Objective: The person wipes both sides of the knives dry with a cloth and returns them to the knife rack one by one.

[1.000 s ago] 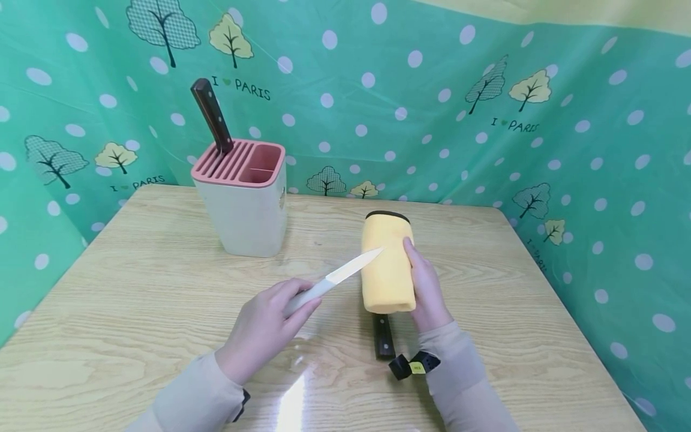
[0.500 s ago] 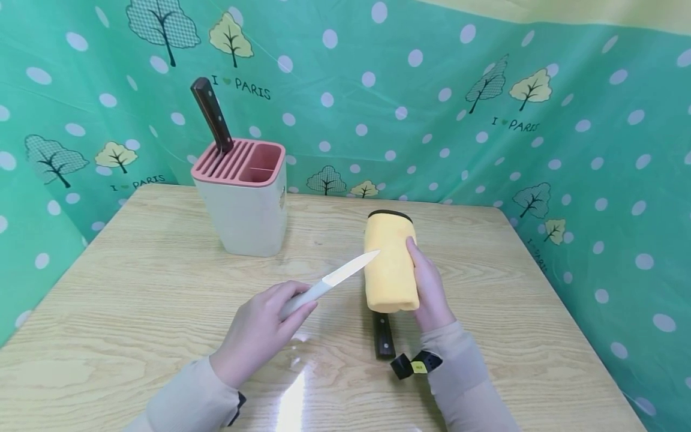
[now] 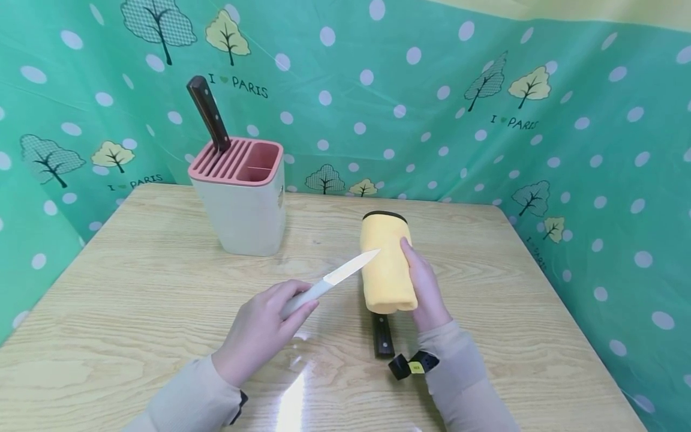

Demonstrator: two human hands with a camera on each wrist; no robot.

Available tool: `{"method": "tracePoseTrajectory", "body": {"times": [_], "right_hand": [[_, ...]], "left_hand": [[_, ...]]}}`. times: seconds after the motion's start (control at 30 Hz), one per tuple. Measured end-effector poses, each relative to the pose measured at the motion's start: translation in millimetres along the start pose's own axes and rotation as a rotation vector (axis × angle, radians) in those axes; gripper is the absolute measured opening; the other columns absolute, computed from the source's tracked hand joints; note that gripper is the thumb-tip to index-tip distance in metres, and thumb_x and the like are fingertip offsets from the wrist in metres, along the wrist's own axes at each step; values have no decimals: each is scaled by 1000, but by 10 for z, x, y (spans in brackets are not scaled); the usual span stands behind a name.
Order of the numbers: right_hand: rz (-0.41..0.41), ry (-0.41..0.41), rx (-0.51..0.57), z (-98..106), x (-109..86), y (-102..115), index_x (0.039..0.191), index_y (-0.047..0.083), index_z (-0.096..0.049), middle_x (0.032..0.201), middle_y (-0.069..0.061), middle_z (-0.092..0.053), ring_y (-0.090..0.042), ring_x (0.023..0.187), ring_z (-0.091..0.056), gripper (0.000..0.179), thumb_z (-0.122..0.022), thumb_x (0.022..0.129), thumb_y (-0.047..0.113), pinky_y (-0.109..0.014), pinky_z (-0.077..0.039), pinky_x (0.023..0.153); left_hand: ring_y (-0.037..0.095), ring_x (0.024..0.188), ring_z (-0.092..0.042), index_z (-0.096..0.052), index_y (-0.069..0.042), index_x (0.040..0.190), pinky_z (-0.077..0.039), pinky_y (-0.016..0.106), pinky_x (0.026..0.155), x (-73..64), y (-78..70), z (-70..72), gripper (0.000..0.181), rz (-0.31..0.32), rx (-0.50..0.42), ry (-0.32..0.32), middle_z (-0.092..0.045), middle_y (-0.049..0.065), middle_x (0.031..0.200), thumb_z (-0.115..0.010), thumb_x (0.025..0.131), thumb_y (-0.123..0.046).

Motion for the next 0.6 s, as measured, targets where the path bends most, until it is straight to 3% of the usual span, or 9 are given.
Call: {"method": "tracePoseTrajectory", "body": {"times": [0.23, 0.43, 0.6], "right_hand": [[3, 31, 26, -27, 1, -4, 129, 15, -48, 85, 8, -68, -6, 78, -67, 49, -39, 102, 55, -24, -54, 72], [-18, 85, 59, -59, -23, 19, 124, 17, -48, 84, 9, -68, -4, 76, -67, 43, -36, 104, 53, -22, -53, 71], [-44, 123, 87, -79, -50, 28, 123, 18, -47, 84, 10, -68, -4, 76, -67, 42, -35, 104, 53, -21, -53, 71]], "left_hand": [[3, 64, -53, -69, -14, 104, -47, 22, 56, 4, -18, -1, 19, -20, -14, -17, -70, -4, 88, -75, 88, -22], [5, 65, -58, -68, -9, 105, -50, 24, 56, -2, -38, -3, 23, -93, -1, -79, -71, 1, 89, -76, 86, -18], [3, 62, -53, -66, -7, 108, -47, 21, 53, -11, -44, -20, 25, -123, -13, -92, -70, 1, 86, -75, 86, -16]]}}
Point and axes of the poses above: each hand's wrist, its own x-axis towards the middle knuckle, its own z-axis out of the back of the hand, y = z × x, the point moved 6 cm from there along x, towards the middle knuckle
